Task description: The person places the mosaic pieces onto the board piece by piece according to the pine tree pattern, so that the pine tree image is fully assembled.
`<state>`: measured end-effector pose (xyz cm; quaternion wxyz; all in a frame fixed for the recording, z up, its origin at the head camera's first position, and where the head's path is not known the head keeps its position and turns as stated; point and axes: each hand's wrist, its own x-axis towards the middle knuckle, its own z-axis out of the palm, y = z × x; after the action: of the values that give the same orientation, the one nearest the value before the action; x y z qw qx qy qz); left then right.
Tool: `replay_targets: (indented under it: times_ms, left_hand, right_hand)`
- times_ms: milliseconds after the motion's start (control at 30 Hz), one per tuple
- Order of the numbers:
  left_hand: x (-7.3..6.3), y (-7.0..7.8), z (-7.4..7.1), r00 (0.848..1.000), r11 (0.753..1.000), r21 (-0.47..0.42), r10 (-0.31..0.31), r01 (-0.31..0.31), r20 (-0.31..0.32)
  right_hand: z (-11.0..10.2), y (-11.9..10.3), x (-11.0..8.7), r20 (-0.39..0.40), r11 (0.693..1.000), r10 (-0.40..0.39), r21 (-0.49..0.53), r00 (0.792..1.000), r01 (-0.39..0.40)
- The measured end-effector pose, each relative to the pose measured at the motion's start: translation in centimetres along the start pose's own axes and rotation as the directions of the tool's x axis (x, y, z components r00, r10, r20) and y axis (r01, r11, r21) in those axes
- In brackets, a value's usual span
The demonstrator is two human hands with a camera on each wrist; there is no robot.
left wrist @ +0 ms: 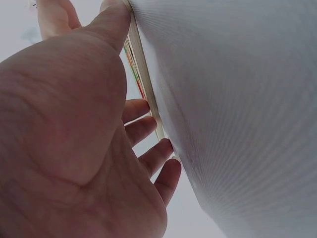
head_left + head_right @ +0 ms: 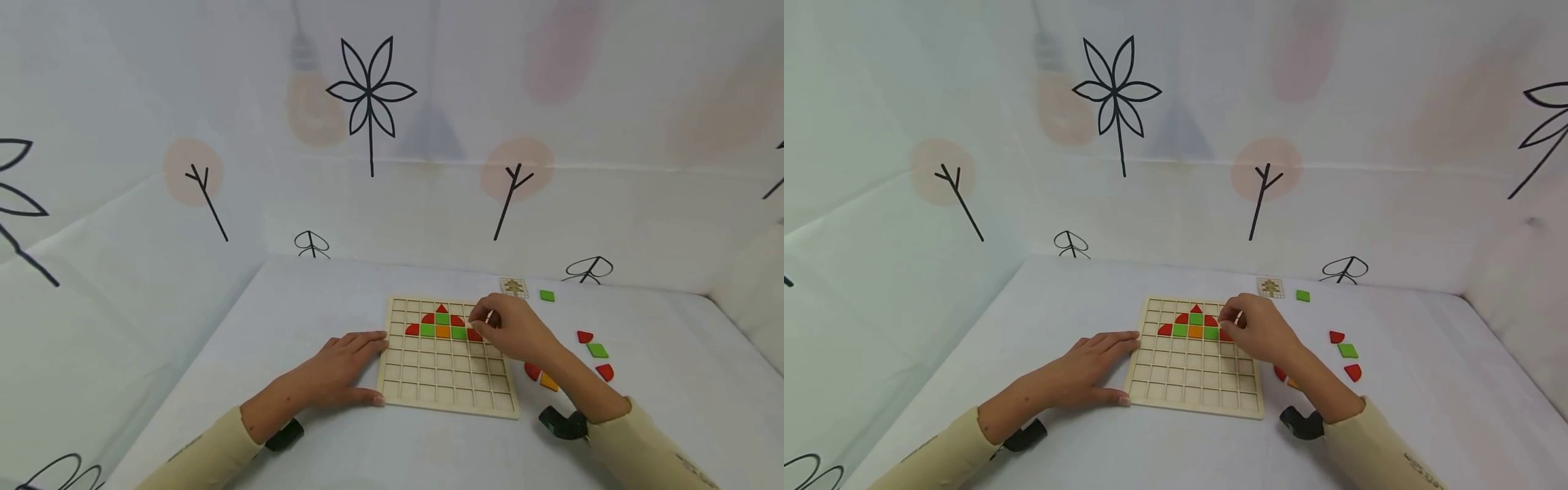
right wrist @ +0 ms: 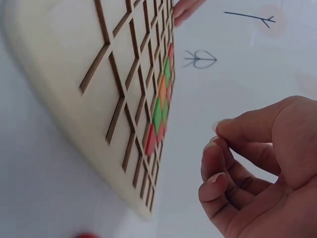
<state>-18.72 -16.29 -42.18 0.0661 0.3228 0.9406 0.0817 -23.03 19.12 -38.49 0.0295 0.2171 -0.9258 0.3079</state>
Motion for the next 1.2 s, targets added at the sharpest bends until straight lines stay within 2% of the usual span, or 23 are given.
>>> replay_targets:
  times_ms: [133, 233, 400, 533, 667, 933, 1200]
  left_hand:
    - [0.0, 0.0, 0.1, 1.000, 1.000, 0.000, 0.000, 0.000, -0.003]
    - [-0.1, 0.0, 0.1, 1.000, 1.000, -0.001, -0.001, 0.001, -0.006]
    - [-0.1, 0.1, 0.1, 1.000, 1.000, 0.004, 0.001, -0.001, -0.008]
    - [-0.1, 0.1, 0.0, 1.000, 1.000, 0.009, 0.002, -0.002, -0.009]
    - [-0.1, 0.1, 0.0, 1.000, 1.000, 0.005, 0.001, -0.001, -0.009]
    - [0.1, 0.1, 0.1, 1.000, 1.000, 0.003, -0.003, 0.003, -0.006]
    - [0.1, 0.1, 0.1, 1.000, 1.000, 0.006, -0.019, 0.019, 0.006]
  right_hand:
    - [-1.0, 0.7, -1.5, 0.001, 0.998, 0.054, -0.021, 0.999, -0.054]
    - [-1.5, 1.5, -2.7, -0.003, 0.997, 0.063, -0.035, 0.998, -0.063]
    - [-2.2, 3.4, -4.7, -0.029, 0.998, 0.013, -0.066, 0.999, -0.015]
    - [-2.6, 4.9, -5.8, -0.013, 0.994, -0.023, -0.103, 1.000, 0.022]
    - [-3.0, 6.1, -6.2, 0.042, 0.993, -0.031, -0.114, 0.999, 0.035]
    - [-4.0, 8.2, -6.2, 0.144, 0.995, -0.073, -0.055, 0.987, 0.081]
    - [-4.0, 8.7, -6.1, 0.174, 0.994, -0.073, -0.069, 0.982, 0.087]
